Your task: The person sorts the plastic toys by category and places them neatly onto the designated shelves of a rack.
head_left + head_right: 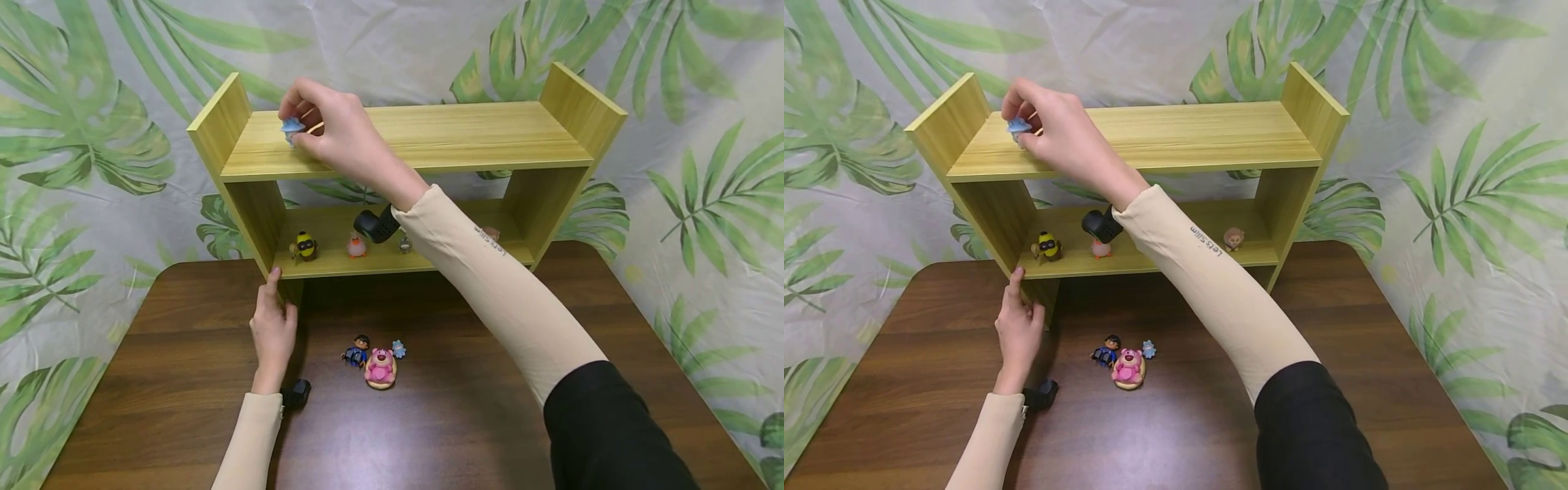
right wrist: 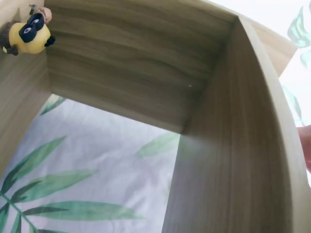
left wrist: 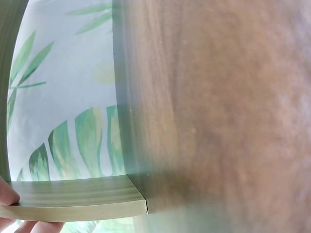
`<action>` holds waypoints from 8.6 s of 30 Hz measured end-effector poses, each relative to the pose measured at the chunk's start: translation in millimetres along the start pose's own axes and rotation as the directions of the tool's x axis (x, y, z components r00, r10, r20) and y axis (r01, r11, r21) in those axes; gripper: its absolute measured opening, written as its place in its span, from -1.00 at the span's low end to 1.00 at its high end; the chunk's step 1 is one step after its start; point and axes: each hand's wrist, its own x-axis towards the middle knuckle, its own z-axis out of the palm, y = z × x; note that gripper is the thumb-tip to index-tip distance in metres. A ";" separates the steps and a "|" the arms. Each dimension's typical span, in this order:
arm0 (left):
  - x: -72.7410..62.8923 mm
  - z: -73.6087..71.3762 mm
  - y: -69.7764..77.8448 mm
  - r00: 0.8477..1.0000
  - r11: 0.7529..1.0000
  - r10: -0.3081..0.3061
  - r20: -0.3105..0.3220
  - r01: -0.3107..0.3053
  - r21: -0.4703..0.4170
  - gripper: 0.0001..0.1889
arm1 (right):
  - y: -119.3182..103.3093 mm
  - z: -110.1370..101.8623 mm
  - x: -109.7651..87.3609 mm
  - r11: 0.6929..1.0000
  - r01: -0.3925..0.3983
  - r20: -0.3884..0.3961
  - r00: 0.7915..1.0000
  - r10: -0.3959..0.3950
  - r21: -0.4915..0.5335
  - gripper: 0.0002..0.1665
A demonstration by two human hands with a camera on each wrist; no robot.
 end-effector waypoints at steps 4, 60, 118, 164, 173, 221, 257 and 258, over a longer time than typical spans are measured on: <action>-0.2 -0.4 -0.6 1.000 1.000 -0.002 0.006 0.002 0.004 -0.07 | 2.1 1.9 2.9 1.000 -0.006 0.011 1.000 0.007 -0.022 -0.82; 0.7 0.5 -0.7 1.000 1.000 0.012 -0.021 -0.012 0.010 -0.09 | 15.8 -37.7 -88.0 0.967 0.130 -0.174 0.980 -0.092 0.219 -0.83; -0.3 0.6 -0.7 1.000 1.000 -0.005 -0.011 0.005 0.016 -0.15 | 107.1 41.3 -231.0 0.970 -0.186 0.062 0.982 0.178 0.160 -0.83; -0.1 0.2 0.0 1.000 1.000 -0.009 0.002 0.009 0.010 -0.15 | 138.9 110.7 -289.1 0.964 -0.225 0.259 0.931 0.256 -0.144 -0.48; -0.7 -0.2 -0.8 1.000 1.000 -0.013 0.001 0.013 0.019 -0.14 | 136.4 119.5 -287.2 0.947 -0.225 0.229 0.933 0.277 -0.228 -0.46; -0.7 0.3 0.1 1.000 1.000 -0.004 0.001 0.004 0.014 -0.12 | 113.6 93.0 -274.4 0.997 -0.069 0.153 0.986 0.071 -0.016 -0.52; -0.3 0.6 -0.3 1.000 1.000 0.001 -0.001 -0.001 0.012 -0.13 | 78.6 27.6 -221.1 0.990 0.134 0.036 0.991 -0.132 -0.051 -0.46; -0.2 0.7 -0.4 1.000 1.000 0.001 -0.002 -0.001 0.014 -0.13 | 77.2 25.4 -219.4 0.989 0.137 0.033 0.990 -0.135 -0.052 -0.46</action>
